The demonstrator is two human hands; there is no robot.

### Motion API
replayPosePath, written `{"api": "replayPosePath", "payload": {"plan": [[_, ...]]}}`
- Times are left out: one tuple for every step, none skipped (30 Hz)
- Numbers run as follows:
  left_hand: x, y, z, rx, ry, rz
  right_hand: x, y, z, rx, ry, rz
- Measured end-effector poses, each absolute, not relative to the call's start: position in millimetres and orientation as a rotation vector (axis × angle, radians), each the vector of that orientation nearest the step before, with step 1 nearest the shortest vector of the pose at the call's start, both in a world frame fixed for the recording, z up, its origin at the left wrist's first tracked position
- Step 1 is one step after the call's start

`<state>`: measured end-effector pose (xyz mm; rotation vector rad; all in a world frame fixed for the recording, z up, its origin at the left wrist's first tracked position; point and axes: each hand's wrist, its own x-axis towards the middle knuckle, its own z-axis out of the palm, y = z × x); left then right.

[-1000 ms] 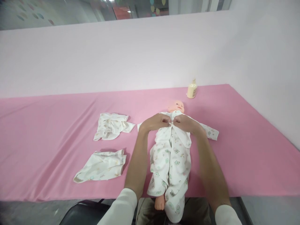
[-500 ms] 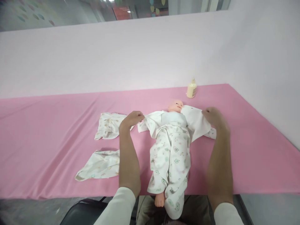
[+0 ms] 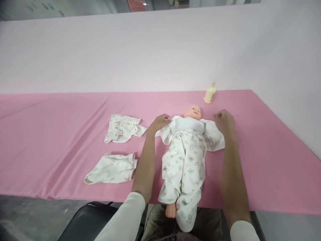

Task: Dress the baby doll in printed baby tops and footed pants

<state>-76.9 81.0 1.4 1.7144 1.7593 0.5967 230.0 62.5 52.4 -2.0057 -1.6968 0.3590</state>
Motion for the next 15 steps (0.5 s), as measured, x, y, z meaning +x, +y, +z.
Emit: {"api": "replayPosePath", "payload": {"plan": [[-73.4, 82.7, -1.0, 1.743, 1.766, 0.595, 216.1, 62.2, 53.0, -1.903, -1.741, 0.399], [-70.6, 84.0, -2.8, 1.77, 1.775, 0.599, 201.2, 62.1, 52.1, -1.803, -1.788, 0.45], [-68.7, 84.9, -4.2, 1.789, 1.784, 0.605, 185.9, 62.5, 49.9, -1.701, -1.848, 0.494], [-67.8, 85.4, -5.1, 1.804, 1.794, 0.608, 170.4, 63.2, 46.6, -1.611, -1.92, 0.522], [-67.8, 85.7, -5.5, 1.815, 1.806, 0.605, 155.1, 64.4, 42.4, -1.536, -2.003, 0.534], [-68.5, 85.7, -5.8, 1.822, 1.826, 0.596, 140.3, 66.2, 37.8, -1.479, -2.089, 0.532], [-70.0, 85.6, -5.9, 1.824, 1.85, 0.582, 126.5, 68.4, 33.1, -1.443, -2.182, 0.515], [-71.9, 85.3, -5.9, 1.825, 1.874, 0.565, 114.0, 71.3, 28.5, -1.422, -2.286, 0.487], [-74.2, 84.9, -6.0, 1.823, 1.898, 0.55, 102.9, 74.6, 24.3, -1.413, -2.398, 0.447], [-76.4, 84.5, -6.1, 1.817, 1.92, 0.542, 93.4, 78.4, 20.6, -1.411, -2.513, 0.397], [-78.5, 84.0, -6.2, 1.809, 1.935, 0.539, 85.6, 82.4, 17.5, -1.411, -2.625, 0.341], [-80.3, 83.5, -6.3, 1.804, 1.94, 0.54, 79.3, 86.4, 15.0, -1.414, -2.723, 0.286], [-81.5, 83.0, -6.2, 1.806, 1.937, 0.546, 74.3, 90.1, 13.0, -1.422, -2.802, 0.24], [-82.1, 82.6, -5.9, 1.812, 1.928, 0.559, 70.5, 93.4, 11.5, -1.437, -2.86, 0.209], [-82.0, 82.2, -5.6, 1.822, 1.915, 0.577, 67.4, 95.8, 10.4, -1.454, -2.902, 0.19]]}}
